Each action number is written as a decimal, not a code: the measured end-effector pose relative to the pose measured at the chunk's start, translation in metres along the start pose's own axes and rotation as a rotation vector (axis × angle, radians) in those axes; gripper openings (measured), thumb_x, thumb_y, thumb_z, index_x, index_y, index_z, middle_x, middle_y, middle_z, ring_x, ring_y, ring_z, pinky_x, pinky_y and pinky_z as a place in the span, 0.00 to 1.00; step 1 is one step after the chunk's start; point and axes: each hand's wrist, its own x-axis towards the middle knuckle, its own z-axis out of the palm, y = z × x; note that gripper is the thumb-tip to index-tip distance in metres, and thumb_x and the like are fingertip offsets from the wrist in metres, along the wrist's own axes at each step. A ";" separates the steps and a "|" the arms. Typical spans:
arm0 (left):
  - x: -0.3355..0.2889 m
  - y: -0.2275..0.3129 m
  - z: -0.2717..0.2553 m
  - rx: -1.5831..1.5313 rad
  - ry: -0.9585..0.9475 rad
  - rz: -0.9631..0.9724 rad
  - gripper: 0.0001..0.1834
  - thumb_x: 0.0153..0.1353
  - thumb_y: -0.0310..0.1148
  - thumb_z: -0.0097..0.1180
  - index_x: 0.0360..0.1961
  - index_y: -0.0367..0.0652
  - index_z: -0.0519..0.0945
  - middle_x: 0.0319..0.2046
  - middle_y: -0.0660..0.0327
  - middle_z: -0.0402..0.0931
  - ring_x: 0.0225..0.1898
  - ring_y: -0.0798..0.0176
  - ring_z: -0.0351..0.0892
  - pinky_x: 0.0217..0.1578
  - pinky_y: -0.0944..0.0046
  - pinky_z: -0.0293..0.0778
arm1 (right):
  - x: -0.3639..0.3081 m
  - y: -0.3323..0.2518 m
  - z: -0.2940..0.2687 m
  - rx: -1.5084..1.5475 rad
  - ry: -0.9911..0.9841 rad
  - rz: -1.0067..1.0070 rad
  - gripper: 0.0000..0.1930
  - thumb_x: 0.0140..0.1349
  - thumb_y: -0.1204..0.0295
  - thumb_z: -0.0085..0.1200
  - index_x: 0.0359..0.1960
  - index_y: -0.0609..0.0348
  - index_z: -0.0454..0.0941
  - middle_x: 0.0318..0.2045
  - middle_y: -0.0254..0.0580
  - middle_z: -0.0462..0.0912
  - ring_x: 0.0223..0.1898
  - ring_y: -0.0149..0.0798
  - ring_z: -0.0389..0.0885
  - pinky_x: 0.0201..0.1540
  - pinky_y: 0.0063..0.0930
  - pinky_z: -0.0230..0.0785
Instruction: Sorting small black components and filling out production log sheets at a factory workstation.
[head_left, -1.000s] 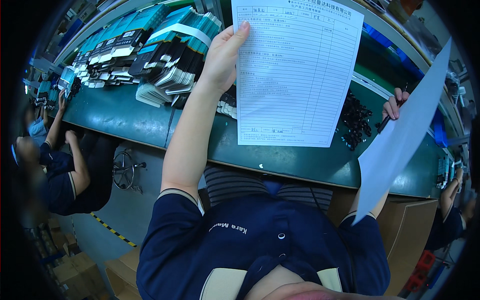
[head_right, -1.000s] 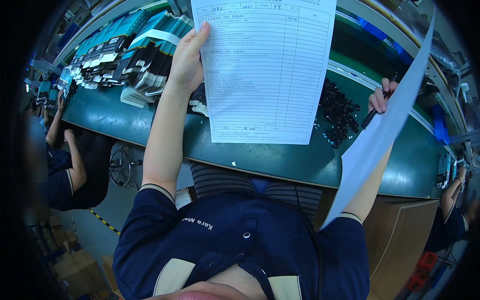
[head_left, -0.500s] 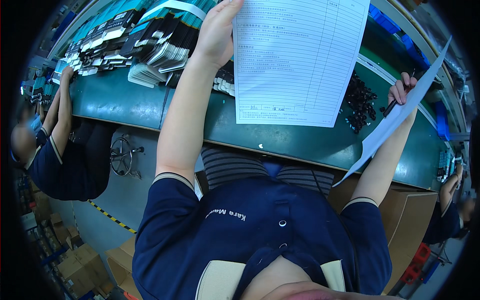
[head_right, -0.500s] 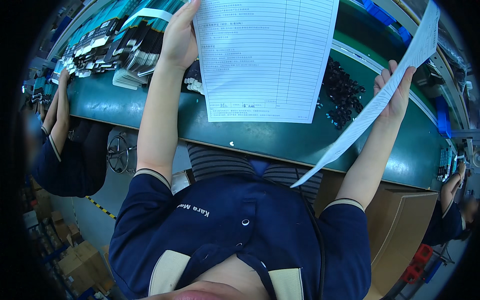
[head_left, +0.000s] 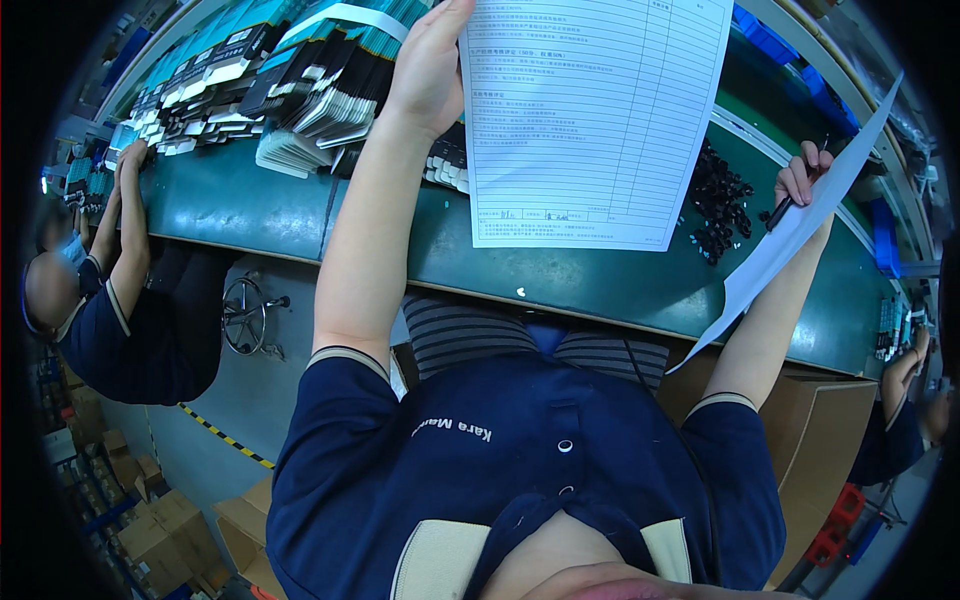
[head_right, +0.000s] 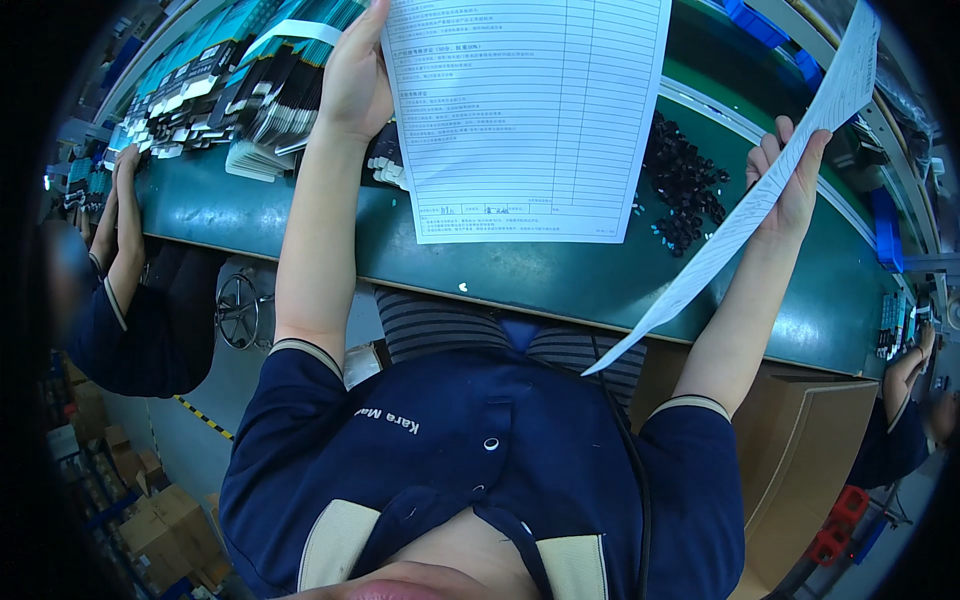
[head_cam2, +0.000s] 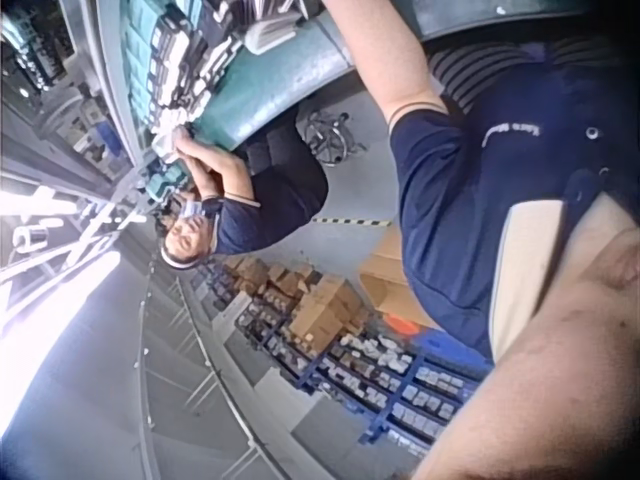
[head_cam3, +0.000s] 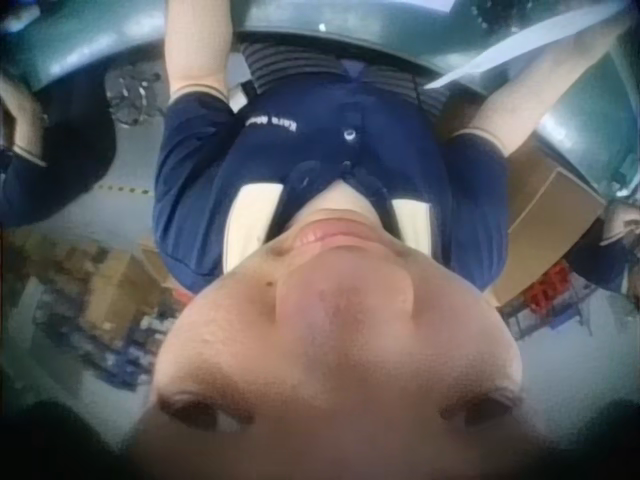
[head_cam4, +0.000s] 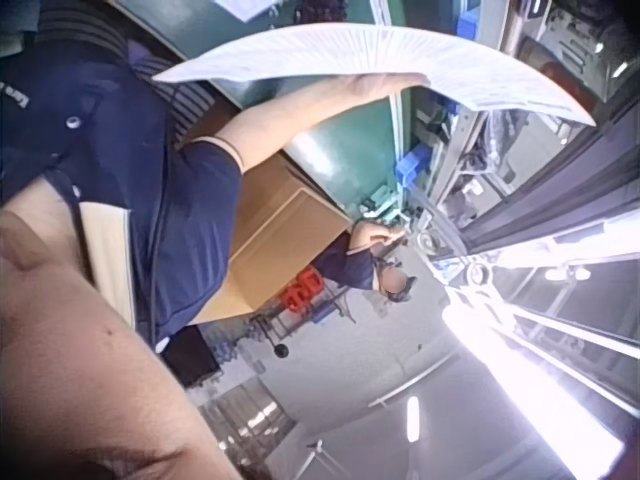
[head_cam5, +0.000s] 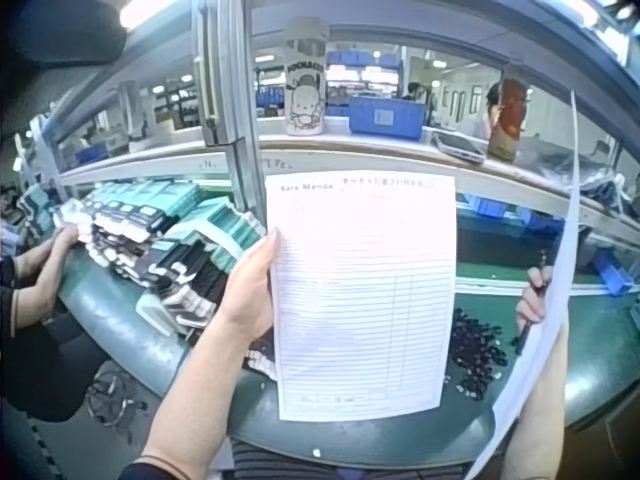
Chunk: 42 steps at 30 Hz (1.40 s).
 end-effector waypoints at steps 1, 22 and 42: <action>0.000 0.001 0.001 -0.023 -0.021 -0.007 0.24 0.72 0.42 0.35 0.58 0.32 0.65 0.51 0.49 0.71 0.52 0.56 0.73 0.51 0.59 0.72 | 0.002 -0.001 -0.002 -0.012 0.011 -0.015 0.19 0.64 0.55 0.51 0.36 0.61 0.72 0.28 0.37 0.71 0.17 0.25 0.56 0.18 0.17 0.50; -0.001 0.003 0.003 -0.077 -0.052 -0.026 0.27 0.72 0.46 0.31 0.60 0.33 0.63 0.54 0.50 0.70 0.54 0.55 0.71 0.55 0.58 0.68 | 0.003 0.000 0.001 0.012 -0.001 -0.017 0.18 0.64 0.56 0.51 0.32 0.61 0.71 0.22 0.33 0.61 0.15 0.25 0.51 0.16 0.17 0.46; -0.002 0.004 0.002 -0.037 -0.065 -0.011 0.27 0.72 0.45 0.30 0.59 0.33 0.64 0.53 0.51 0.71 0.53 0.57 0.72 0.54 0.59 0.69 | 0.006 -0.008 -0.028 -0.149 -0.053 -0.024 0.24 0.70 0.57 0.40 0.58 0.65 0.64 0.50 0.52 0.76 0.48 0.43 0.80 0.45 0.35 0.78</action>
